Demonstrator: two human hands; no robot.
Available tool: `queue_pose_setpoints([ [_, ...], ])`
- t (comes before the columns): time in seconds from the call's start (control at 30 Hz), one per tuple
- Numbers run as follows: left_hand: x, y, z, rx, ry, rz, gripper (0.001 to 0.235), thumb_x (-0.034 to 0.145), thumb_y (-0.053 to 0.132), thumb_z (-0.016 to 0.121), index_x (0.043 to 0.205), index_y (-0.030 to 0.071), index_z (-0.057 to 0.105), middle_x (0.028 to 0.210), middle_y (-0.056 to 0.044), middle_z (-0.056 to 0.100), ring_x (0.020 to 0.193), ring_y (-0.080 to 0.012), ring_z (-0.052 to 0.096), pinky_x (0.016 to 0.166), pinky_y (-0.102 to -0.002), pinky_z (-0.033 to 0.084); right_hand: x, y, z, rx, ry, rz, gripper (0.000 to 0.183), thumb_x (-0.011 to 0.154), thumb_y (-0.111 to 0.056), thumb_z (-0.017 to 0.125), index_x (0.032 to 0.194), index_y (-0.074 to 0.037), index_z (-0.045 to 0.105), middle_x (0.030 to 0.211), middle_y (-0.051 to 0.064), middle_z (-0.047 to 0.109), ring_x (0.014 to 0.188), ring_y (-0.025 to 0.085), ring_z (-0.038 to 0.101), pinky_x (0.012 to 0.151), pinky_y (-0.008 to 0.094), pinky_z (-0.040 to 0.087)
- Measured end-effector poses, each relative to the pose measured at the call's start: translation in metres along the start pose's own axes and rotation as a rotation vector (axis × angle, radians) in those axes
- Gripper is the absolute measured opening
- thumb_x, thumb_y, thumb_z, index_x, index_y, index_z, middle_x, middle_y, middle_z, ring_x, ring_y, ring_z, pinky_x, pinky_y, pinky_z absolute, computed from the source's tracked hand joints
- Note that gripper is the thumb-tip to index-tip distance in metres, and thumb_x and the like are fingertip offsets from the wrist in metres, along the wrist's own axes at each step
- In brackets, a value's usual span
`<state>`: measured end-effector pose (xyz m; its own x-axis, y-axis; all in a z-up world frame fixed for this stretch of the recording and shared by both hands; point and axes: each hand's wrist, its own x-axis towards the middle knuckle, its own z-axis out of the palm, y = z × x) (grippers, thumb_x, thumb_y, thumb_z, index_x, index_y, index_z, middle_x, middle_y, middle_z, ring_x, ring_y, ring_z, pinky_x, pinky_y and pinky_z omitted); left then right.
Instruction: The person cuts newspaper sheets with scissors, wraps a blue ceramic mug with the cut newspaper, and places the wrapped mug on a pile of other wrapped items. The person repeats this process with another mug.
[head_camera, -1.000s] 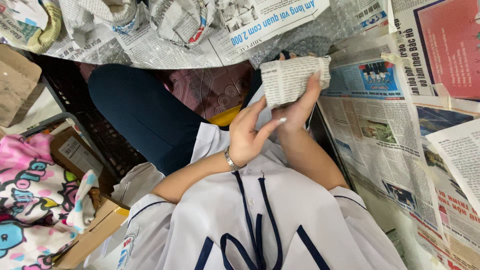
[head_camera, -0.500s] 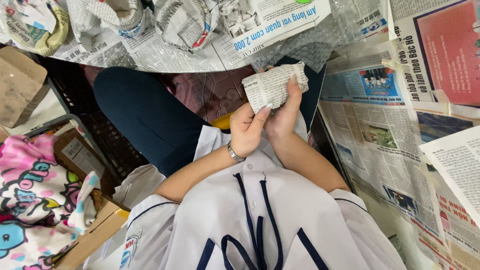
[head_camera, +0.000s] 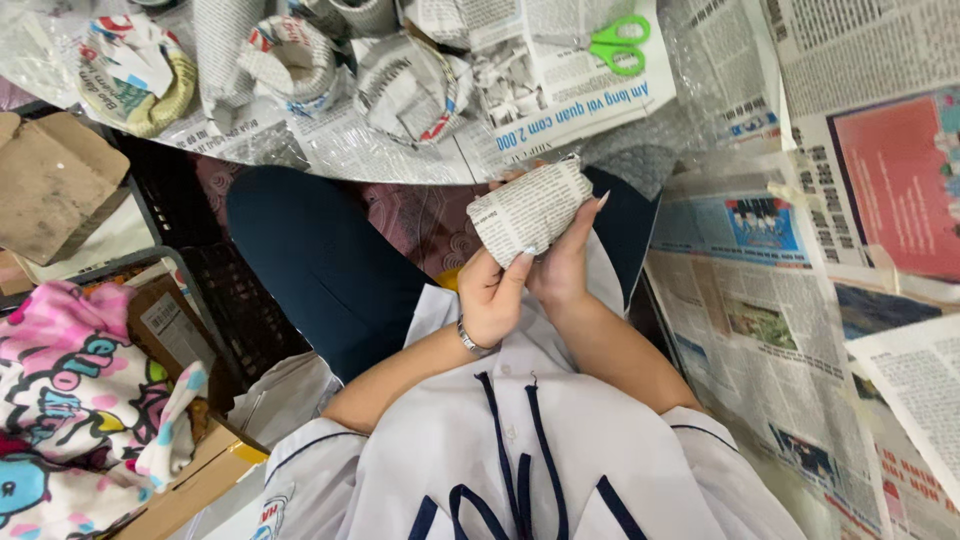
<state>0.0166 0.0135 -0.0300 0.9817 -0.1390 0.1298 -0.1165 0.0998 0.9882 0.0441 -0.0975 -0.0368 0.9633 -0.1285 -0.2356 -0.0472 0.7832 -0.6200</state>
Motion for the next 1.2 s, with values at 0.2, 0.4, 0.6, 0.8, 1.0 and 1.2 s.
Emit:
queue_pose_setpoints([
  [0.2, 0.025, -0.013, -0.036, -0.364, 0.07, -0.163, 0.022, 0.107, 0.006, 0.06, 0.125, -0.005, 0.065, 0.12, -0.007, 0.07, 0.109, -0.0122, 0.064, 0.1, -0.028, 0.051, 0.037, -0.001, 0.01, -0.28, -0.202, -0.045, 0.099, 0.095, -0.075, 0.052, 0.156, 0.002, 0.035, 0.152, 0.016, 0.051, 0.141, 0.029, 0.049, 0.121, 0.046, 0.04],
  [0.4, 0.04, -0.017, -0.073, -0.74, 0.162, -0.186, 0.03, 0.108, 0.011, 0.061, 0.133, -0.007, 0.061, 0.13, -0.013, 0.069, 0.119, -0.0187, 0.064, 0.108, -0.034, 0.047, 0.051, 0.013, 0.013, -0.274, -0.42, -0.141, 0.101, 0.092, -0.073, 0.055, 0.159, 0.0, 0.031, 0.164, 0.009, 0.04, 0.154, 0.023, 0.037, 0.13, 0.039, 0.029],
  [0.6, 0.036, -0.024, -0.091, -0.772, 0.107, -0.228, 0.032, 0.107, 0.014, 0.062, 0.132, -0.006, 0.062, 0.129, -0.014, 0.07, 0.119, -0.0207, 0.066, 0.108, -0.037, 0.049, 0.053, 0.004, 0.008, -0.648, -0.396, -0.153, 0.085, 0.101, -0.052, 0.065, 0.159, 0.005, 0.041, 0.162, 0.02, 0.047, 0.147, 0.029, 0.05, 0.126, 0.042, 0.038],
  [0.8, 0.038, -0.021, -0.111, -0.788, 0.065, -0.28, 0.032, 0.107, 0.015, 0.062, 0.131, -0.006, 0.063, 0.127, -0.012, 0.071, 0.117, -0.0193, 0.067, 0.105, -0.036, 0.05, 0.076, -0.031, 0.031, -1.001, -0.682, -0.568, 0.085, 0.109, -0.033, 0.074, 0.166, -0.037, 0.011, 0.174, 0.016, 0.023, 0.157, 0.032, 0.045, 0.125, 0.043, 0.043],
  [1.0, 0.045, -0.002, -0.137, -0.086, -0.122, -0.355, 0.028, 0.106, 0.016, 0.064, 0.122, -0.006, 0.071, 0.105, -0.007, 0.077, 0.093, -0.0081, 0.063, 0.083, -0.024, 0.053, 0.086, -0.061, 0.058, -1.792, -1.065, -0.704, 0.044, 0.087, -0.013, 0.067, 0.127, -0.031, 0.066, 0.147, 0.016, 0.053, 0.133, 0.036, 0.059, 0.109, 0.048, 0.051],
  [1.2, 0.057, 0.002, -0.145, -0.417, -0.086, -0.424, 0.027, 0.103, 0.016, 0.063, 0.12, -0.004, 0.067, 0.109, -0.003, 0.075, 0.096, -0.0063, 0.065, 0.086, -0.023, 0.053, 0.095, -0.042, 0.065, -1.721, -1.126, -0.878, 0.043, 0.087, -0.014, 0.07, 0.13, -0.019, 0.073, 0.126, 0.014, 0.066, 0.092, 0.031, 0.071, 0.075, 0.04, 0.059],
])
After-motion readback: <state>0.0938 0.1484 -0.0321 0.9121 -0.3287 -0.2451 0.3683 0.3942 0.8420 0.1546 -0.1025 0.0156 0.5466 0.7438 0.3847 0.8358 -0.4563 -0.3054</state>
